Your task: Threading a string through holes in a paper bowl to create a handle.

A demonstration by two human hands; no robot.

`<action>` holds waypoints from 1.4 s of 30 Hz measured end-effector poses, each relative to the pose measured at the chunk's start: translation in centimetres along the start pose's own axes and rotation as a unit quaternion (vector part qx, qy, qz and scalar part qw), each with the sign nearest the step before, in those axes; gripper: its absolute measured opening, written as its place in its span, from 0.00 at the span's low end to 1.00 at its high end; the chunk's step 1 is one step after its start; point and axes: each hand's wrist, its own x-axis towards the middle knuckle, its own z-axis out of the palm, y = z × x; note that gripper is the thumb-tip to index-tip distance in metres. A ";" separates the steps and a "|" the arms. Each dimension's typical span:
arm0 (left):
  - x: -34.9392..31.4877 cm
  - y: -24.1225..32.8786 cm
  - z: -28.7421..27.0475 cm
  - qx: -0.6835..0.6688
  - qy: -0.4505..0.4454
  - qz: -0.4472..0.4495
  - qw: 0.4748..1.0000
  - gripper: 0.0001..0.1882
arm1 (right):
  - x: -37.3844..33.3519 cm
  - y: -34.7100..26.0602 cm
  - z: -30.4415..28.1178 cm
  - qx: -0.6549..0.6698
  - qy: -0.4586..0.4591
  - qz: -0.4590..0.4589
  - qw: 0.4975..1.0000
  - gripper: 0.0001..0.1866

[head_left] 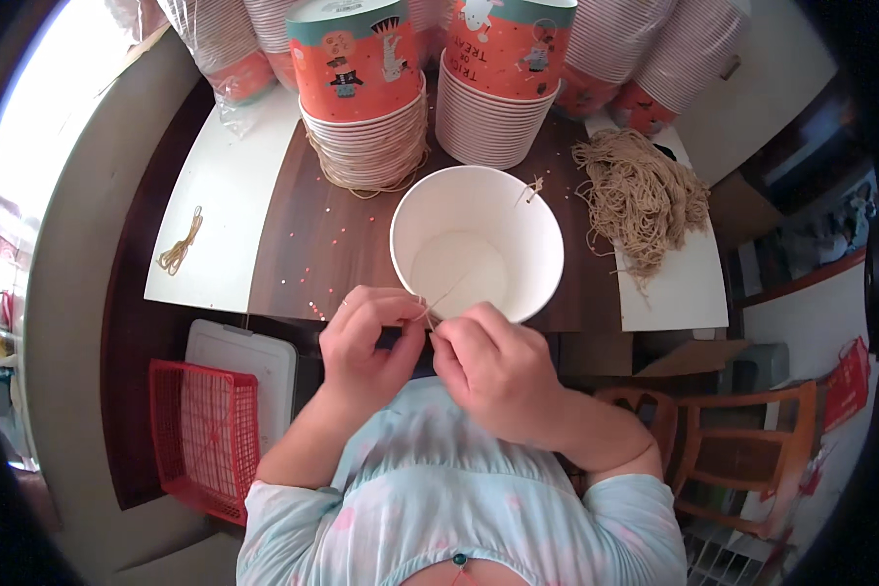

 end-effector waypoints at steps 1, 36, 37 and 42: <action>-0.5 -0.2 0.3 0.008 0.011 0.013 1.000 0.09 | -0.5 -0.3 0.5 0.015 0.006 0.022 1.000 0.08; -2.5 -0.2 2.4 -0.206 0.165 -0.243 0.933 0.04 | -0.8 2.6 8.6 0.802 0.058 0.393 0.447 0.10; -2.5 -0.1 2.4 -0.192 0.162 -0.215 0.944 0.04 | -0.8 2.5 8.6 0.808 0.070 0.395 0.432 0.09; -2.2 0.0 1.9 -0.173 0.120 -0.276 0.938 0.04 | -1.0 2.4 8.7 0.803 0.072 0.387 0.447 0.09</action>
